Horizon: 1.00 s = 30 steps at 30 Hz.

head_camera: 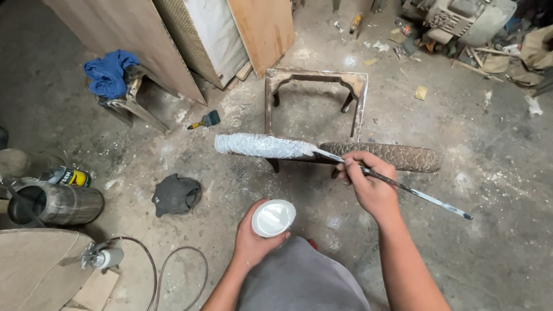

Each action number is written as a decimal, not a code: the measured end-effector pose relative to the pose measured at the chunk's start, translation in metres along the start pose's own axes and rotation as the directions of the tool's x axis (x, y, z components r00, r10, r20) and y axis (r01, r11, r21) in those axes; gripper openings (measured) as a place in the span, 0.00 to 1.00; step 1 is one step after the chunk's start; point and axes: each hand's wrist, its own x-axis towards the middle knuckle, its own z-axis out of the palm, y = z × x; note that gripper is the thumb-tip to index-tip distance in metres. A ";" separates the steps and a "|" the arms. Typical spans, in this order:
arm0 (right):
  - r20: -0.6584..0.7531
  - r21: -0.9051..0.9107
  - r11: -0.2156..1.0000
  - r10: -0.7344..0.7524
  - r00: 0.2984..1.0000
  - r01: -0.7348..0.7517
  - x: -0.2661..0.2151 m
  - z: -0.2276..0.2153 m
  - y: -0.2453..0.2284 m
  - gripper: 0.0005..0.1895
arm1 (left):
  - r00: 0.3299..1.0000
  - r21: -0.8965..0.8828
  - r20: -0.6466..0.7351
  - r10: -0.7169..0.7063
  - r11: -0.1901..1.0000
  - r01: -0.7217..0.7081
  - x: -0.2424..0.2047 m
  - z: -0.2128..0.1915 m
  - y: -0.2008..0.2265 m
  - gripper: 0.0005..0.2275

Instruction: The person paints a snake-shaped sculpture with white paint using a brush. They hold a small container of paint in one hand and apply the paint to the textured surface of the sculpture, which is resting on a wooden chair.

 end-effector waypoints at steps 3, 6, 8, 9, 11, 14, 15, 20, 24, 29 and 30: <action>0.076 0.112 0.994 -0.024 0.997 0.015 0.005 0.010 -0.004 0.09 | 1.000 -0.011 0.008 0.022 1.000 -0.022 0.000 0.002 0.005 0.36; 0.049 0.210 0.974 -0.094 0.994 0.082 0.009 0.014 -0.005 0.08 | 0.999 0.002 0.024 0.040 0.999 -0.040 0.001 0.004 0.004 0.37; 0.031 0.187 0.981 -0.065 0.997 0.058 0.009 0.010 -0.004 0.09 | 0.999 -0.008 0.024 0.027 1.000 -0.026 -0.001 0.003 0.006 0.37; 0.009 0.161 0.986 -0.033 0.999 0.031 0.008 0.007 -0.003 0.09 | 1.000 -0.019 0.029 0.012 1.000 -0.011 -0.002 0.004 0.007 0.37; 0.064 0.116 0.987 -0.122 0.990 0.114 0.008 0.007 0.009 0.08 | 0.999 -0.021 0.015 0.034 0.999 -0.034 0.000 0.005 0.001 0.37; 0.100 0.073 0.992 -0.114 0.988 0.107 -0.002 0.010 -0.002 0.08 | 0.998 -0.010 -0.003 0.056 0.998 -0.056 0.000 0.006 -0.001 0.37; 0.078 0.072 0.997 -0.018 0.997 0.013 -0.008 0.011 -0.010 0.08 | 0.999 0.003 -0.006 0.053 0.999 -0.053 0.000 0.005 -0.001 0.37; 0.060 0.145 0.981 -0.136 0.989 0.126 0.003 0.008 0.001 0.09 | 1.000 -0.020 0.002 0.013 1.000 -0.013 -0.003 0.006 0.004 0.37; 0.193 0.010 0.957 -0.285 0.939 0.289 0.003 0.008 0.022 0.08 | 0.998 -0.019 0.004 0.056 0.998 -0.056 -0.002 0.006 0.001 0.37; 0.107 0.076 0.985 -0.161 0.981 0.153 -0.003 0.007 0.008 0.08 | 0.999 -0.038 0.003 0.054 0.998 -0.054 -0.004 0.008 -0.001 0.36; 0.042 0.045 0.991 -0.126 0.991 0.124 0.000 0.005 0.009 0.09 | 0.999 -0.039 0.007 0.045 0.998 -0.044 -0.005 0.007 0.001 0.36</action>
